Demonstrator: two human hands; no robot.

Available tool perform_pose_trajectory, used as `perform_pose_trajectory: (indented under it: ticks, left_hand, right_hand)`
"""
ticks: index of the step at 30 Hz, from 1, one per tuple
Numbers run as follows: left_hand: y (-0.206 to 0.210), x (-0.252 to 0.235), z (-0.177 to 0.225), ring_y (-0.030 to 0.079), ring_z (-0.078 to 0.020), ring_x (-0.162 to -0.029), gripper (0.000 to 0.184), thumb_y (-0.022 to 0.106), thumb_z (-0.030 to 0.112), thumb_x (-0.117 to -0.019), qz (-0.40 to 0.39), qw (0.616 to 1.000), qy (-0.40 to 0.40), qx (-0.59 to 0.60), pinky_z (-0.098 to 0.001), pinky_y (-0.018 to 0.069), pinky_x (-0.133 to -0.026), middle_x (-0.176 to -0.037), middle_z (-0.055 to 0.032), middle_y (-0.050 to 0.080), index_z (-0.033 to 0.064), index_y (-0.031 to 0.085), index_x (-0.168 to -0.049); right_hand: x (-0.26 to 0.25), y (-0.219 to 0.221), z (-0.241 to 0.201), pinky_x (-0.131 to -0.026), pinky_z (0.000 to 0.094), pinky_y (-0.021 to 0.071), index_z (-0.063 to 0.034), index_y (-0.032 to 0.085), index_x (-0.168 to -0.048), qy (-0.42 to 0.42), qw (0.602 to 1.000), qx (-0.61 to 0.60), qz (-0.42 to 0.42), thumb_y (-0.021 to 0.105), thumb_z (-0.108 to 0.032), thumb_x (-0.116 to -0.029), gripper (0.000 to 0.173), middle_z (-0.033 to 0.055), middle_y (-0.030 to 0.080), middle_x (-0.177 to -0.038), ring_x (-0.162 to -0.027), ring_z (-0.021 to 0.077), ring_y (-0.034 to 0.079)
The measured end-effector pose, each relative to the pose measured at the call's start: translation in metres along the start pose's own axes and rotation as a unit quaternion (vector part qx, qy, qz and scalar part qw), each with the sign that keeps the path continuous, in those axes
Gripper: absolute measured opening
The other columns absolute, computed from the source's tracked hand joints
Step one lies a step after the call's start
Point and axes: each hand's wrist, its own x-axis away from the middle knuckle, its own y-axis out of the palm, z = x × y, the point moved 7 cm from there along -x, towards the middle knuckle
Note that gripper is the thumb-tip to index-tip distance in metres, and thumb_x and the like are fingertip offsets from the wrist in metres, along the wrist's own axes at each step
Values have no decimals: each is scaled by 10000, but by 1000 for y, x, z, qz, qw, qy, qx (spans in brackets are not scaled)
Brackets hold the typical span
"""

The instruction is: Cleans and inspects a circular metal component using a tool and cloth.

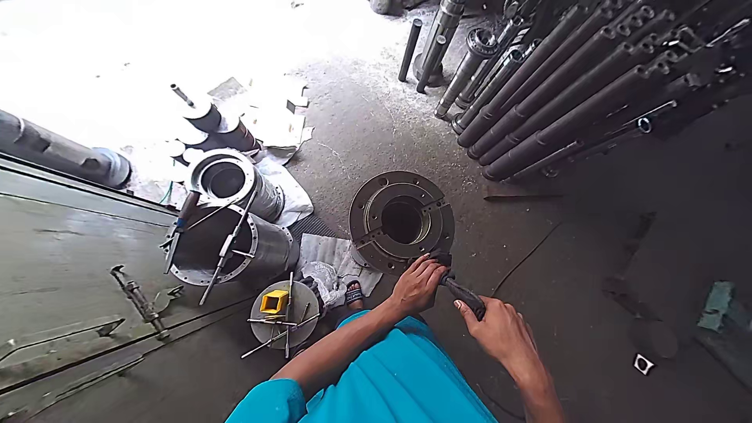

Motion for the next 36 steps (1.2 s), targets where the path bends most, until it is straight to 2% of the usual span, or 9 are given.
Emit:
perform_pose_trajectory:
  ticks: [10, 15, 18, 20, 23, 25, 27, 30, 36]
  left_hand:
    - [2, -3, 3, 673, -256, -1187, 264, 517, 11, -973, -12, 1000, -15, -15, -431, 452, -1132, -1169, -101, 734, 50, 686, -1172]
    - [-58, -24, -16, 689, -297, -1155, 333, 575, -37, -904, 96, 967, -208, 115, -463, 559, -1017, -1198, -183, 718, -49, 678, -1220]
    - [-93, -40, -48, 691, -184, -1094, 355, 501, 84, -986, 191, 910, -341, 139, -430, 562, -954, -1177, -117, 719, 14, 627, -1310]
    - [-96, -59, -57, 693, -211, -1080, 344, 518, 88, -994, 205, 915, -323, 132, -455, 565, -942, -1164, -144, 711, -10, 610, -1311]
    - [-62, -93, -42, 643, -316, -1194, 381, 598, -18, -898, 55, 962, -208, 167, -499, 517, -1037, -1238, -212, 673, -63, 625, -1275]
    - [-10, -101, -29, 491, -306, -1406, 429, 635, 33, -919, -152, 969, -139, 138, -491, 345, -1209, -1400, -157, 616, 15, 622, -1348]
    - [35, -88, -28, 380, -256, -1499, 417, 529, 129, -1011, -279, 956, -91, 20, -512, 163, -1274, -1491, -52, 571, 123, 576, -1425]
    - [44, -86, -30, 445, -238, -1460, 349, 432, 124, -1049, -257, 963, -69, -45, -514, 176, -1272, -1430, -56, 618, 95, 598, -1355]
    - [40, -87, -29, 448, -260, -1457, 341, 428, 125, -1053, -242, 967, -71, -37, -495, 212, -1266, -1422, -77, 619, 77, 593, -1347]
  right_hand:
    - [0, -11, 23, -782, 607, 520, -86, 723, -1019, -5, 998, -53, -26, 583, -586, -983, 521, 148, 726, -880, -876, 348, 709]
    - [-8, -28, 71, -720, 498, 600, -91, 722, -1051, -17, 973, -227, 38, 606, -488, -995, 417, 38, 759, -822, -725, 201, 735]
    - [-29, -29, 72, -781, 546, 585, -77, 719, -1092, -7, 971, -230, 65, 601, -493, -1010, 440, 69, 759, -844, -763, 237, 740]
    - [-46, -27, 64, -819, 572, 561, -75, 719, -1099, -1, 978, -199, 60, 589, -500, -1018, 452, 97, 754, -866, -805, 269, 736]
    - [-62, -24, 52, -845, 613, 532, -66, 715, -1112, -1, 987, -156, 41, 575, -489, -1029, 453, 146, 749, -915, -870, 330, 727]
    - [-65, -29, 47, -837, 616, 530, -69, 719, -1088, -12, 991, -126, 34, 570, -500, -1026, 460, 147, 747, -908, -874, 337, 725]
    - [-65, -31, 42, -808, 607, 529, -75, 717, -1048, -21, 995, -97, 34, 557, -535, -1019, 488, 143, 736, -879, -851, 334, 719]
    - [-65, -42, 34, -770, 612, 526, -58, 722, -1009, -30, 996, -60, 57, 567, -544, -1003, 510, 178, 718, -869, -859, 372, 707]
    - [-63, -61, 28, -765, 612, 497, -65, 704, -993, -34, 999, -10, 31, 564, -567, -998, 521, 182, 702, -894, -903, 383, 684]
